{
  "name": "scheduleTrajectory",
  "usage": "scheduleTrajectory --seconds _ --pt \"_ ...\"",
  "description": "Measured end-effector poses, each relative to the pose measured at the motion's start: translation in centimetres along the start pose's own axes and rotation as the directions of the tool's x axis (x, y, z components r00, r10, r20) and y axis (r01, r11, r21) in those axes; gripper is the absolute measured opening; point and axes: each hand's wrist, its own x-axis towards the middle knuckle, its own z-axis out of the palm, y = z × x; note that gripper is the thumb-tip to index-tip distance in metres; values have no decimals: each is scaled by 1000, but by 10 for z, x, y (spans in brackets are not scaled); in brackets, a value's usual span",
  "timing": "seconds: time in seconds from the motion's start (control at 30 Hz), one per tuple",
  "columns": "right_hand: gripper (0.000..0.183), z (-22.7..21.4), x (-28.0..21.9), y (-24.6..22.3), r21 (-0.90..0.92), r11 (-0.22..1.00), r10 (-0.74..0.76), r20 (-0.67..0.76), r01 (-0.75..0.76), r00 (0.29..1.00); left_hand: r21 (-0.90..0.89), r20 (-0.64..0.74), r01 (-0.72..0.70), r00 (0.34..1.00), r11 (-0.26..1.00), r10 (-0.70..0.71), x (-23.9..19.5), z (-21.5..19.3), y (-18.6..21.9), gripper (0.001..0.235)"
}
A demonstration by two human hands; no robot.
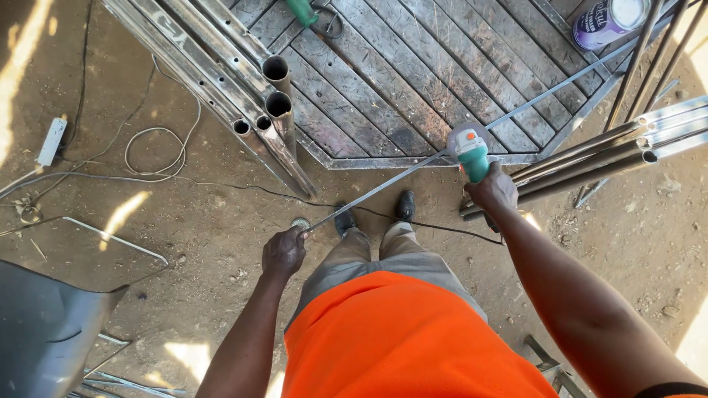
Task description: Using a handheld angle grinder to smooth or clean the surface of a long metal rod on a workbench.
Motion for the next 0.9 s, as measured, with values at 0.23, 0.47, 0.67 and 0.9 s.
scheduleTrajectory --seconds 0.23,0.47,0.67,0.9 --pt "56 15 -54 -38 41 995 -93 156 88 983 20 -24 -6 1000 1000 7 4 7 -2 38" --pt "55 48 -114 -88 -27 935 -322 362 355 875 25 -70 3 998 1000 -1 7 16 -4 39" --pt "53 30 -125 -101 14 924 -360 370 382 857 6 -67 0 998 1000 1 6 14 -4 39" --pt "52 -8 -58 -43 88 984 -174 251 156 952 17 -57 25 998 1000 -24 2 12 -2 39"
